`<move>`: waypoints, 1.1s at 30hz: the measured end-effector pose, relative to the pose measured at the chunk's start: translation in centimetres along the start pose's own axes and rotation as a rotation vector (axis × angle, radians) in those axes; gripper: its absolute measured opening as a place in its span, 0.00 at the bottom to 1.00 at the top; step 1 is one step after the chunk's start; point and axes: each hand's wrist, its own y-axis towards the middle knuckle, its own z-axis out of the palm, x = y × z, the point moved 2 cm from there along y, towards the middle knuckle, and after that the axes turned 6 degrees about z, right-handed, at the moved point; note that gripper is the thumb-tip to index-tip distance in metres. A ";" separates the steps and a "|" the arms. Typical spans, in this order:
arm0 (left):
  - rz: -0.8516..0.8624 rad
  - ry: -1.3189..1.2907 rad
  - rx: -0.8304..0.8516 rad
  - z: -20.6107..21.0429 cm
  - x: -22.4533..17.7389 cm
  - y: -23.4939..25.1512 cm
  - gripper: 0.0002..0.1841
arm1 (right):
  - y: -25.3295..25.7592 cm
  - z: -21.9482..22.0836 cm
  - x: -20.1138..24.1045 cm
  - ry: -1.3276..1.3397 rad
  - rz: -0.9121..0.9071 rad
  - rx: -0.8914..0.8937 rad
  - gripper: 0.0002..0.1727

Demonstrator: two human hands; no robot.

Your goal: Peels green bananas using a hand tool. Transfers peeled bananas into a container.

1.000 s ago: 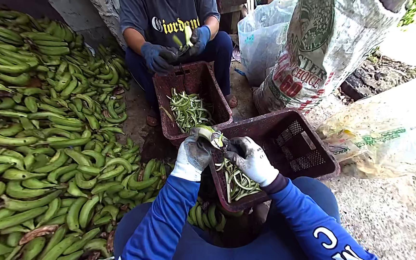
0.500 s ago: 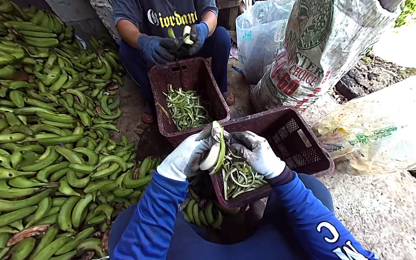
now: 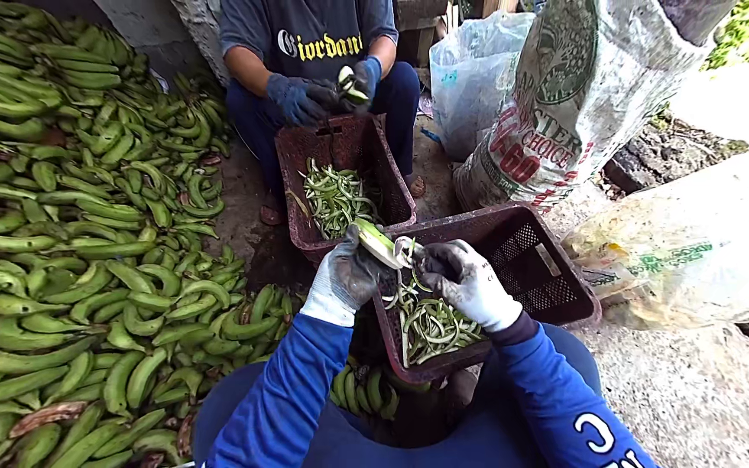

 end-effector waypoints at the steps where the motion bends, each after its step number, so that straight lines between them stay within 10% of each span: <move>1: -0.006 -0.019 -0.009 0.2 -0.1 -0.2 0.24 | 0.1 0.3 0.2 -0.009 -0.029 0.012 0.28; 13: -0.194 0.386 0.152 0.9 -0.6 -0.7 0.19 | 0.0 1.0 0.9 -0.003 -0.187 -0.001 0.25; 24: -0.186 0.490 0.482 1.4 -0.5 -1.8 0.37 | 1.7 -1.4 -2.0 -0.088 0.457 0.154 0.24; 33: -0.020 0.350 0.127 -0.4 -1.8 0.0 0.21 | 0.0 -1.5 0.2 0.018 -0.039 0.073 0.26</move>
